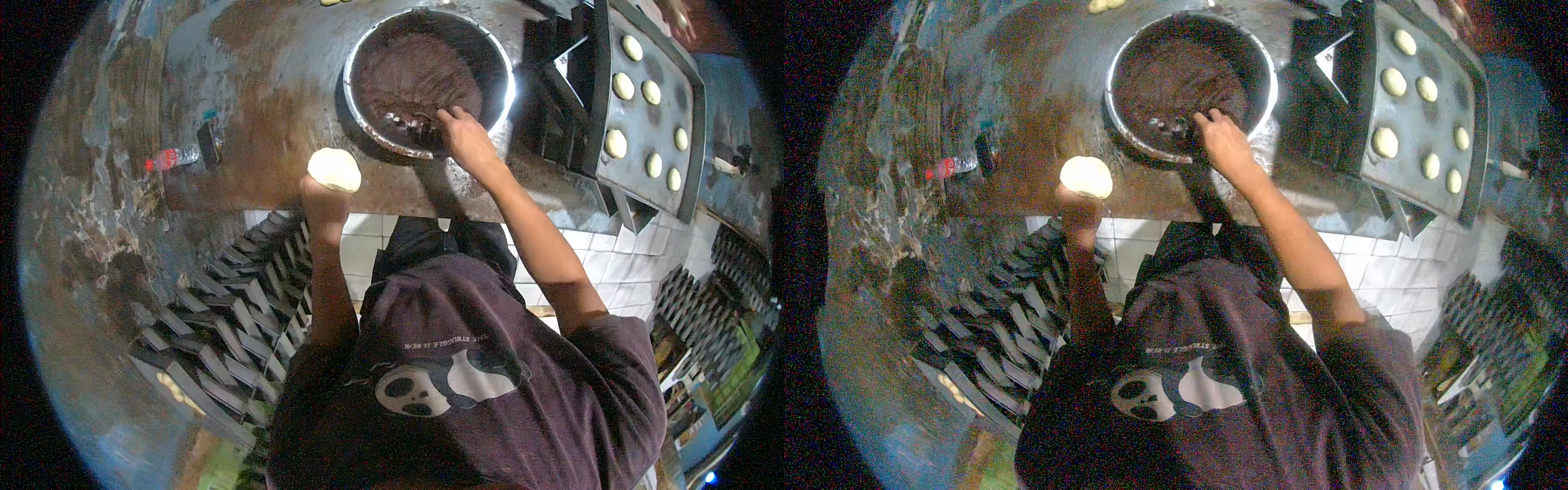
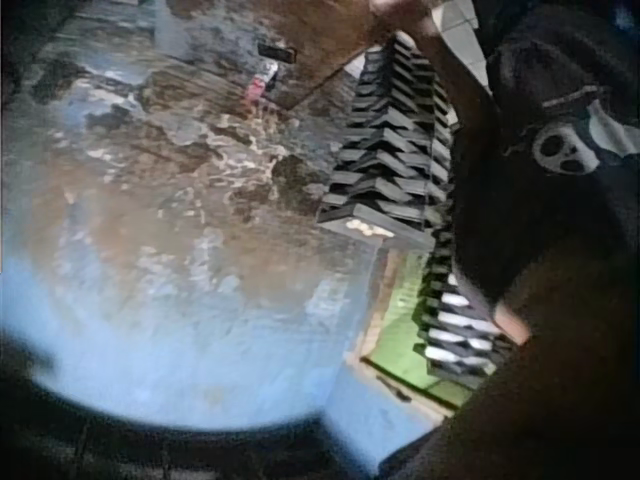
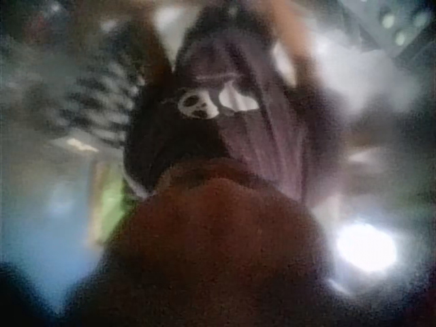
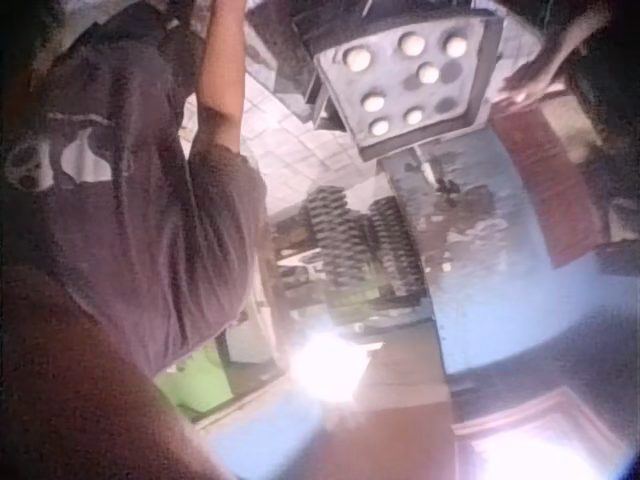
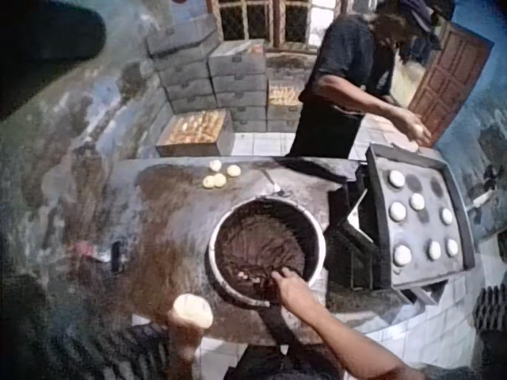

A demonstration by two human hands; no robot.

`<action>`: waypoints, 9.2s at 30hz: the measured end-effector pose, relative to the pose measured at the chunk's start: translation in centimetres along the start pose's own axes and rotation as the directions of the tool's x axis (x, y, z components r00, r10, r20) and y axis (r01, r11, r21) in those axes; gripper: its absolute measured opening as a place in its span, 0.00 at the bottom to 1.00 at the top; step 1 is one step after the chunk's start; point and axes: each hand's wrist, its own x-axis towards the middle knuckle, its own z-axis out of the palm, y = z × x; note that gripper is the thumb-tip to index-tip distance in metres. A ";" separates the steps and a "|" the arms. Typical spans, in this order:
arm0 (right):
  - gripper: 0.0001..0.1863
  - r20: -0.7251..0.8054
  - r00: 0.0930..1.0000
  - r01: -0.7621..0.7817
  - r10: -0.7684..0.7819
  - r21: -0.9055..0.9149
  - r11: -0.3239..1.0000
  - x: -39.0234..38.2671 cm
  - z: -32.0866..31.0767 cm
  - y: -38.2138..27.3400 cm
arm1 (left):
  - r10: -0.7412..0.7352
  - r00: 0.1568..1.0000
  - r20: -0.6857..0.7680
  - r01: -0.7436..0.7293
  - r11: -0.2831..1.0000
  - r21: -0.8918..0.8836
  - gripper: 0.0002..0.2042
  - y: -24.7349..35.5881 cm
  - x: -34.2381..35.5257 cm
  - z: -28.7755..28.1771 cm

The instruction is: The person prepares pieces of dough by hand, fills them with a chocolate-like substance from a bowl, rolls them into balls, and places them onto a metal tray.

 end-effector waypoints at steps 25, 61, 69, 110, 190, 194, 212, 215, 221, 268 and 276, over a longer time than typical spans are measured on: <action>0.11 0.574 0.810 -0.337 -0.122 0.625 0.704 5.8 3.3 0.5 | 0.044 0.997 0.067 -0.041 0.998 -0.045 0.13 0.6 3.3 -1.2; 0.33 -0.062 0.990 0.137 -0.124 0.563 0.815 -6.1 -22.7 -9.2 | 0.435 0.340 0.834 -0.371 0.877 -0.306 0.18 18.9 4.0 2.3; 0.14 -0.142 0.985 0.052 0.098 0.786 0.616 -6.5 -21.9 -8.5 | 0.575 0.471 0.669 -0.089 0.786 -0.612 0.26 20.3 2.5 -0.3; 0.27 -0.377 0.890 0.393 -0.257 0.349 0.851 -5.7 -26.5 -11.0 | 0.291 0.701 0.650 0.487 0.471 -0.736 0.10 23.2 -1.2 -0.1; 0.49 0.350 0.869 -0.065 -0.351 0.782 0.620 -19.9 -54.4 31.1 | 0.201 0.973 0.111 -0.094 0.790 -0.606 0.24 36.3 -5.6 17.7; 0.41 0.497 0.718 0.032 -0.487 0.676 0.736 -20.1 -51.4 26.8 | 0.299 0.945 0.133 -0.141 0.740 -0.657 0.21 36.6 -5.2 19.6; 0.09 0.147 0.984 -0.062 0.105 -0.269 0.961 -8.9 -27.5 28.3 | 0.219 0.921 0.321 0.072 0.715 -0.695 0.19 33.7 -8.3 19.2; 0.13 0.420 0.899 -0.292 0.120 0.372 0.881 -8.5 -31.8 26.6 | 0.282 0.892 0.354 0.091 0.655 -0.750 0.19 33.1 -8.4 18.9; 0.18 0.181 0.970 -0.234 0.159 0.868 0.437 -11.6 -33.5 11.7 | 0.321 0.844 0.430 0.242 0.488 -0.839 0.29 34.3 -8.2 19.1; 0.14 0.233 0.938 -0.314 0.258 0.246 0.917 -16.6 -0.9 1.1 | 0.071 0.880 0.469 0.190 0.854 -0.485 0.16 2.1 -0.1 3.2; 0.24 -0.005 0.997 -0.074 0.077 0.188 0.979 0.4 0.7 -1.7 | -0.159 0.901 0.404 0.386 0.719 -0.578 0.23 -2.2 0.4 1.5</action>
